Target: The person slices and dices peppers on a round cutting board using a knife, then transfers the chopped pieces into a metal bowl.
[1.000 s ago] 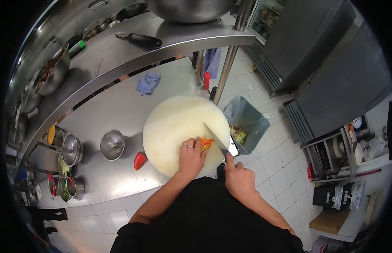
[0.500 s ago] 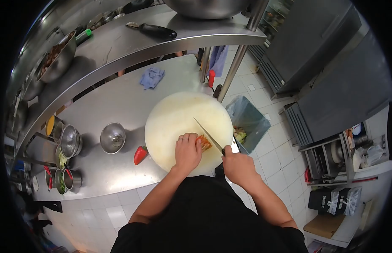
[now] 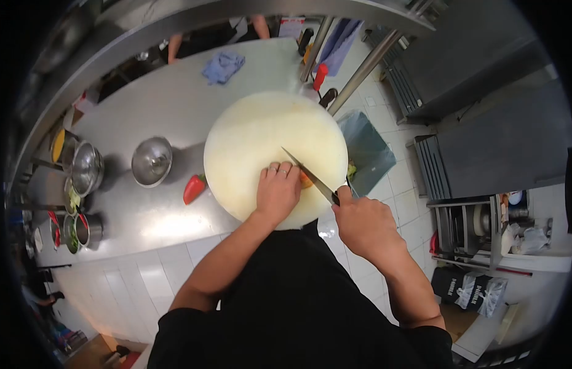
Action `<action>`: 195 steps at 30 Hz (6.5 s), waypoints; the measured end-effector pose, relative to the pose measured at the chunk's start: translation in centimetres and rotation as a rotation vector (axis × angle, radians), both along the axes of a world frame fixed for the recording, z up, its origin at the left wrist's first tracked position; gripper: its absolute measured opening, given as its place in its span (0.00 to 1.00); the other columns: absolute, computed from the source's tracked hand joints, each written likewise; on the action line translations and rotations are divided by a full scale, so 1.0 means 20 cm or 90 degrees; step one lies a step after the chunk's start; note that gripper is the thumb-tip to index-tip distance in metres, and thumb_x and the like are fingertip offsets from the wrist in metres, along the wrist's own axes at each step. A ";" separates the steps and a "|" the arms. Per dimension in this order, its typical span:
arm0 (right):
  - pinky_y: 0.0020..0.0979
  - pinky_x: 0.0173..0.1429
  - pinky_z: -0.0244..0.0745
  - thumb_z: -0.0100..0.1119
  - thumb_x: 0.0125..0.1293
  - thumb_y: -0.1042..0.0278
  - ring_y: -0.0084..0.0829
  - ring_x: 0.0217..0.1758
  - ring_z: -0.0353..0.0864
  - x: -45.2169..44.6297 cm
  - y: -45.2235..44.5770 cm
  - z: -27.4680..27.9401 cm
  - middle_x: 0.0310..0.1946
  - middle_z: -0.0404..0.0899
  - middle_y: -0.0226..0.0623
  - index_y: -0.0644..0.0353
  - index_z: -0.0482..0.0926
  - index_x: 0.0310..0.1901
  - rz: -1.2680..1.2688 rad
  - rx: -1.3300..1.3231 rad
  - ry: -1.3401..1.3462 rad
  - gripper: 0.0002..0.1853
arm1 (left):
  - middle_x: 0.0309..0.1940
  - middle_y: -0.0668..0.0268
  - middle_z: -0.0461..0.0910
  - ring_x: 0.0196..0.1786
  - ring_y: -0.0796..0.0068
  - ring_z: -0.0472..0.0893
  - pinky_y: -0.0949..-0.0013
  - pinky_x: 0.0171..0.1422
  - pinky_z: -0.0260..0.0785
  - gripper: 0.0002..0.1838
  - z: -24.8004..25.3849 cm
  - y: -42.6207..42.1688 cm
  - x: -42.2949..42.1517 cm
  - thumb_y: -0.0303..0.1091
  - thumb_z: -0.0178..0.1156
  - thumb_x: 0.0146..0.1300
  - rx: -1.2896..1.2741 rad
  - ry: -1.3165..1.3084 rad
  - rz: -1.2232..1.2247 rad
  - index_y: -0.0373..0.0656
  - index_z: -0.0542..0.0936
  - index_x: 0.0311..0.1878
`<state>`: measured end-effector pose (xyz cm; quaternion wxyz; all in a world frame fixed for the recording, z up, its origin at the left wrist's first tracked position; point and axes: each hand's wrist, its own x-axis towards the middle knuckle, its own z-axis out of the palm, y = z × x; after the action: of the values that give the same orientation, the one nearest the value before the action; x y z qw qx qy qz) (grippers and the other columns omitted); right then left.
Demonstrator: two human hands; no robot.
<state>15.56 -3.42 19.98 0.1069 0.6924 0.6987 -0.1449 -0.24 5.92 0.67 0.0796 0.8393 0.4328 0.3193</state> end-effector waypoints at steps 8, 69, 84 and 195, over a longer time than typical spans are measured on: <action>0.54 0.42 0.88 0.56 0.84 0.59 0.56 0.36 0.93 0.01 0.07 -0.07 0.28 0.88 0.54 0.65 0.73 0.49 -0.009 -0.033 0.017 0.14 | 0.45 0.60 0.82 0.51 0.54 0.82 0.52 0.56 0.73 0.08 -0.01 0.00 -0.01 0.27 0.68 0.64 0.023 -0.039 0.002 0.44 0.81 0.45; 0.54 0.43 0.88 0.54 0.85 0.58 0.58 0.36 0.93 -0.12 0.00 -0.12 0.31 0.89 0.56 0.68 0.75 0.49 -0.022 -0.070 0.032 0.17 | 0.46 0.55 0.81 0.54 0.49 0.80 0.51 0.58 0.73 0.10 -0.03 -0.05 -0.13 0.23 0.66 0.65 -0.042 -0.077 0.023 0.40 0.80 0.49; 0.55 0.49 0.88 0.52 0.86 0.57 0.60 0.41 0.93 -0.08 0.13 -0.17 0.33 0.90 0.57 0.71 0.75 0.51 -0.014 -0.055 0.066 0.19 | 0.47 0.53 0.80 0.54 0.48 0.80 0.50 0.59 0.74 0.11 -0.05 -0.05 -0.13 0.26 0.67 0.66 -0.051 -0.066 0.033 0.39 0.80 0.49; 0.55 0.52 0.87 0.54 0.85 0.58 0.58 0.43 0.93 -0.25 0.10 -0.13 0.36 0.90 0.57 0.68 0.77 0.51 0.022 -0.096 0.095 0.17 | 0.46 0.55 0.82 0.50 0.49 0.80 0.51 0.57 0.75 0.12 -0.01 -0.21 -0.38 0.22 0.69 0.60 -0.015 -0.135 0.022 0.39 0.82 0.47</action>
<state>10.56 -1.47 17.44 0.1089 0.6574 0.7036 -0.2467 -7.83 1.64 0.55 0.1294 0.7921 0.4405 0.4021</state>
